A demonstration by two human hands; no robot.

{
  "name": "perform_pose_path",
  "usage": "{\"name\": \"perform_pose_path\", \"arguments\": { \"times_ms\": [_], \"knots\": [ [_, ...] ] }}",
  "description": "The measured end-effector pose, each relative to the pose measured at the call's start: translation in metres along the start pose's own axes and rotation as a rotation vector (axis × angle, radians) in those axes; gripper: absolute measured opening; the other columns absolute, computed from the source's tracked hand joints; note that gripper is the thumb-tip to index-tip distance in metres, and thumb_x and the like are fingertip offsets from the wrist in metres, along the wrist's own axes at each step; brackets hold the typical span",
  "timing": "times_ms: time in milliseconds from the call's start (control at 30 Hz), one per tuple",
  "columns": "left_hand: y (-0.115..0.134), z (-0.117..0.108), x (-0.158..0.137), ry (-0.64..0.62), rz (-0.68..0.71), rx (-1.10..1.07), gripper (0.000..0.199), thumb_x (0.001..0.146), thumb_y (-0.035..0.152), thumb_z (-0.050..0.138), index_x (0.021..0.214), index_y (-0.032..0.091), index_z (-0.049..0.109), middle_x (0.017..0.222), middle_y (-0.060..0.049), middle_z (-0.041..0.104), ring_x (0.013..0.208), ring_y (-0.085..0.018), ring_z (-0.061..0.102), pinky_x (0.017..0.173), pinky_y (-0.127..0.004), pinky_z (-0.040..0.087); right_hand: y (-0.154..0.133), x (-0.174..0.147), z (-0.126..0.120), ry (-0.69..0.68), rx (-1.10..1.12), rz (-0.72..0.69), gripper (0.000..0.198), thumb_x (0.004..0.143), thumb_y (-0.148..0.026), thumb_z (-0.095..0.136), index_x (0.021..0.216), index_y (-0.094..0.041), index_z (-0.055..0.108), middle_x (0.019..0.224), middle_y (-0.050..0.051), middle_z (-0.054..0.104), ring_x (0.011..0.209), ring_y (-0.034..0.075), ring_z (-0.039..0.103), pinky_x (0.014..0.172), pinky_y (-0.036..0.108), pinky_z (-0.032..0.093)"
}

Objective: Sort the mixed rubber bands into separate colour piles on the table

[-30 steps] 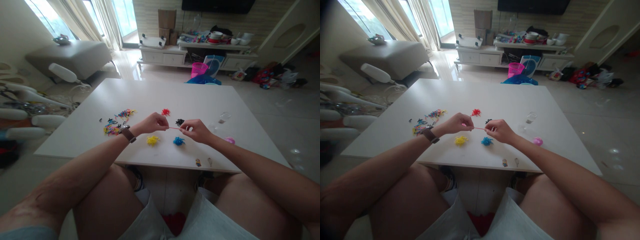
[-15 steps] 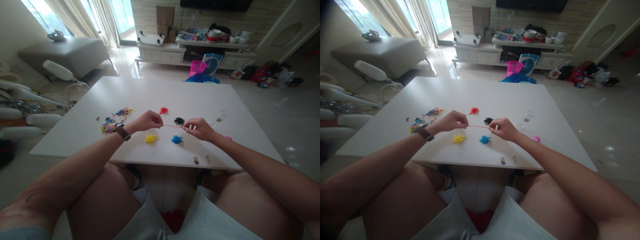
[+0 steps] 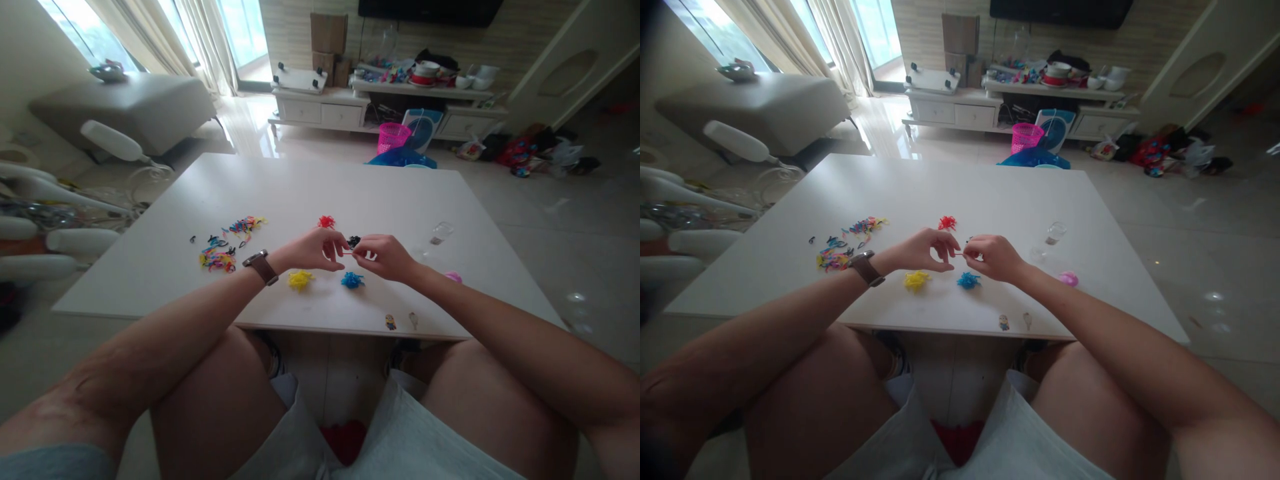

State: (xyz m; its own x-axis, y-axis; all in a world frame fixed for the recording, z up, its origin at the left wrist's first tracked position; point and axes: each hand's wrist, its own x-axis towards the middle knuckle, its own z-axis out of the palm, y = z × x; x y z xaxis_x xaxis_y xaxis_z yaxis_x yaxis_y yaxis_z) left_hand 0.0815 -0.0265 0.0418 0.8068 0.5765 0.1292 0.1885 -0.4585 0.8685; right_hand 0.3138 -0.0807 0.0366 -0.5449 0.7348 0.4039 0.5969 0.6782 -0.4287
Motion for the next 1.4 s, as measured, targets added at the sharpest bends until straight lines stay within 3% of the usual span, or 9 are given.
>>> {"name": "perform_pose_path", "arguments": {
  "times_ms": [167, 300, 767, 1400],
  "knots": [
    [-0.002, 0.003, -0.001, 0.033, -0.003, 0.066, 0.017, 0.083, 0.027, 0.073, 0.091, 0.012, 0.073, 0.075, -0.005, 0.072, 0.068, -0.013, 0.066, 0.064, -0.023, 0.052, -0.001, -0.001, 0.002, -0.021, -0.016, -0.002, 0.011, 0.087, -0.018, 0.061, 0.081, -0.018, 0.070, 0.074, 0.003, 0.068, 0.066, 0.014, 0.059, 0.063, 0.026, 0.042],
    [-0.003, 0.003, 0.001, 0.021, 0.014, 0.056, 0.012, 0.083, 0.024, 0.070, 0.086, 0.013, 0.074, 0.074, -0.005, 0.072, 0.068, -0.013, 0.066, 0.064, -0.023, 0.051, -0.003, 0.000, 0.002, -0.042, -0.019, 0.006, 0.013, 0.088, -0.020, 0.059, 0.081, -0.019, 0.070, 0.075, 0.003, 0.068, 0.067, 0.015, 0.059, 0.064, 0.026, 0.043],
    [-0.007, -0.016, -0.007, 0.100, 0.014, 0.091, 0.012, 0.084, 0.024, 0.070, 0.083, 0.014, 0.075, 0.072, -0.005, 0.072, 0.066, -0.013, 0.065, 0.065, -0.023, 0.050, 0.001, -0.007, -0.012, -0.020, 0.027, 0.071, 0.013, 0.087, -0.020, 0.059, 0.080, -0.018, 0.070, 0.075, 0.003, 0.069, 0.064, 0.014, 0.059, 0.063, 0.027, 0.044],
    [-0.001, -0.005, 0.003, 0.062, 0.029, 0.094, 0.014, 0.084, 0.026, 0.070, 0.086, 0.013, 0.077, 0.072, -0.006, 0.072, 0.066, -0.013, 0.065, 0.063, -0.023, 0.050, 0.000, -0.004, -0.005, -0.018, 0.031, 0.062, 0.016, 0.092, -0.025, 0.057, 0.084, -0.019, 0.070, 0.076, 0.004, 0.069, 0.064, 0.015, 0.059, 0.063, 0.027, 0.045]
  ]
}}
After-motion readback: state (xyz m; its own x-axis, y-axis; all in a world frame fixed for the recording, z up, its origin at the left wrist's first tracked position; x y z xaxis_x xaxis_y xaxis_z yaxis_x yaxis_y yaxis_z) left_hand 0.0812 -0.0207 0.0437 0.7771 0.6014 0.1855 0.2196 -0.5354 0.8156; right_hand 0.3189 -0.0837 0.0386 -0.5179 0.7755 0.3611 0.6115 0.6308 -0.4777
